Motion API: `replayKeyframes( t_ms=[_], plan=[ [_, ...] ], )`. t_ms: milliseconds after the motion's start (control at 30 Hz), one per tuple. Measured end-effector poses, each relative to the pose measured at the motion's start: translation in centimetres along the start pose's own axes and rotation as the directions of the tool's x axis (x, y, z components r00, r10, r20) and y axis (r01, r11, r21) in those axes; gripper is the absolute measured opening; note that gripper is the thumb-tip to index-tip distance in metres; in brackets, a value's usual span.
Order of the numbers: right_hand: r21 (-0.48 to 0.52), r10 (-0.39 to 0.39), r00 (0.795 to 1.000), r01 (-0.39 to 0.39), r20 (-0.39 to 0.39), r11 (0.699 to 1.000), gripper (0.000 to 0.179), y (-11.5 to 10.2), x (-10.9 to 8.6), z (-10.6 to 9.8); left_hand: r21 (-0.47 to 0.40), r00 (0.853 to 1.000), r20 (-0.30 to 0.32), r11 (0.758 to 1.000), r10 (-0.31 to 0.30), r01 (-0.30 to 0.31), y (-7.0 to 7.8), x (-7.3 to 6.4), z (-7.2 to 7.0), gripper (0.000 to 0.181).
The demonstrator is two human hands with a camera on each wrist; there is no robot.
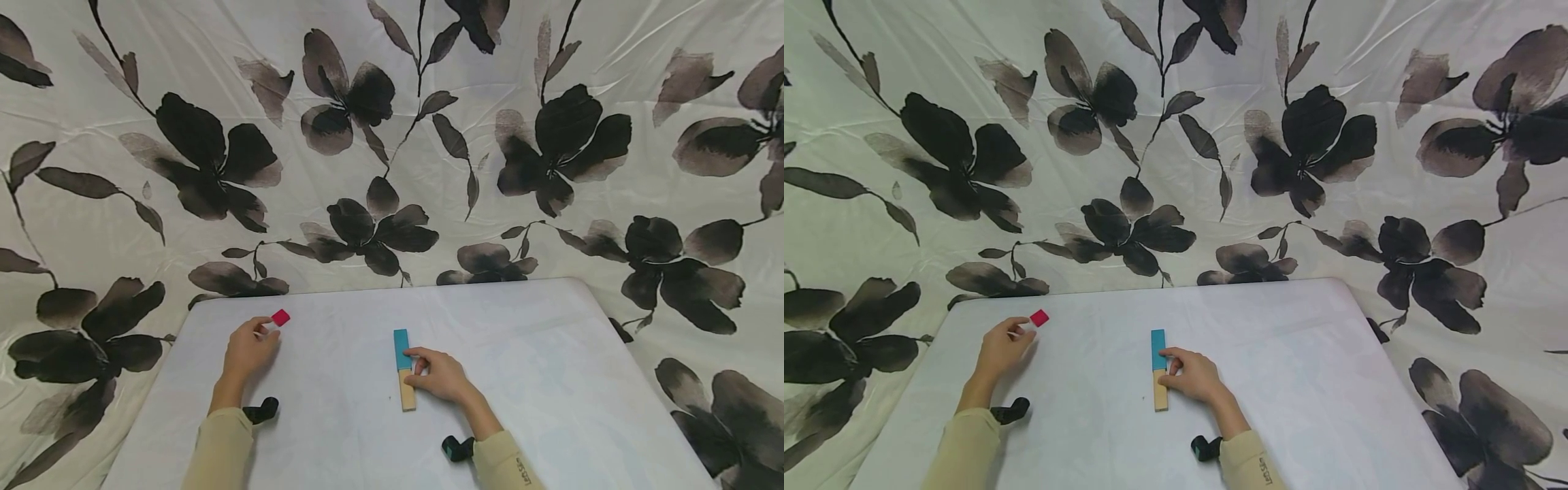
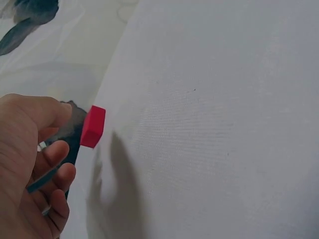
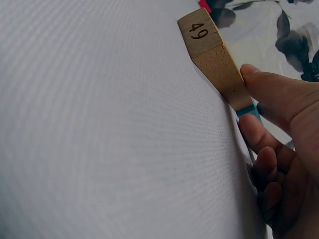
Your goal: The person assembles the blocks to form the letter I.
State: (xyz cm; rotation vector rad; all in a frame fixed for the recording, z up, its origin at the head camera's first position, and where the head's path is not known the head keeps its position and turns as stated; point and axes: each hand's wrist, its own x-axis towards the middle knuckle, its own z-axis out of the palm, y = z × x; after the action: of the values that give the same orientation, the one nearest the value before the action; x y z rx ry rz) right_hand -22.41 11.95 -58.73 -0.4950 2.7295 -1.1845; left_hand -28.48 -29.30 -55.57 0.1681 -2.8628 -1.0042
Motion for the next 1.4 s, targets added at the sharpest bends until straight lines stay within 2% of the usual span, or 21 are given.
replayKeyframes(
  t_ms=[200, 533, 1400],
  plan=[
    [-0.002, -0.002, 1.000, 0.002, -0.001, 1.000, 0.048, 0.1, -0.1, 0.1, 0.006, 0.999, 0.037, 1.000, -0.007, 0.007, 0.1, 0.7, -0.1, 0.043],
    [0.009, -0.003, 1.000, 0.003, 0.001, 1.000, 0.048, 0.5, -0.4, 0.3, 0.047, 0.999, 0.051, 0.999, -0.004, 0.002, -0.6, 1.8, 0.3, 0.043],
    [0.012, -0.017, 1.000, 0.017, -0.002, 1.000, 0.048, -0.1, -0.2, -0.1, 0.051, 0.997, 0.030, 0.997, -0.067, 0.066, -1.8, 3.6, 1.4, 0.050]
  ],
)
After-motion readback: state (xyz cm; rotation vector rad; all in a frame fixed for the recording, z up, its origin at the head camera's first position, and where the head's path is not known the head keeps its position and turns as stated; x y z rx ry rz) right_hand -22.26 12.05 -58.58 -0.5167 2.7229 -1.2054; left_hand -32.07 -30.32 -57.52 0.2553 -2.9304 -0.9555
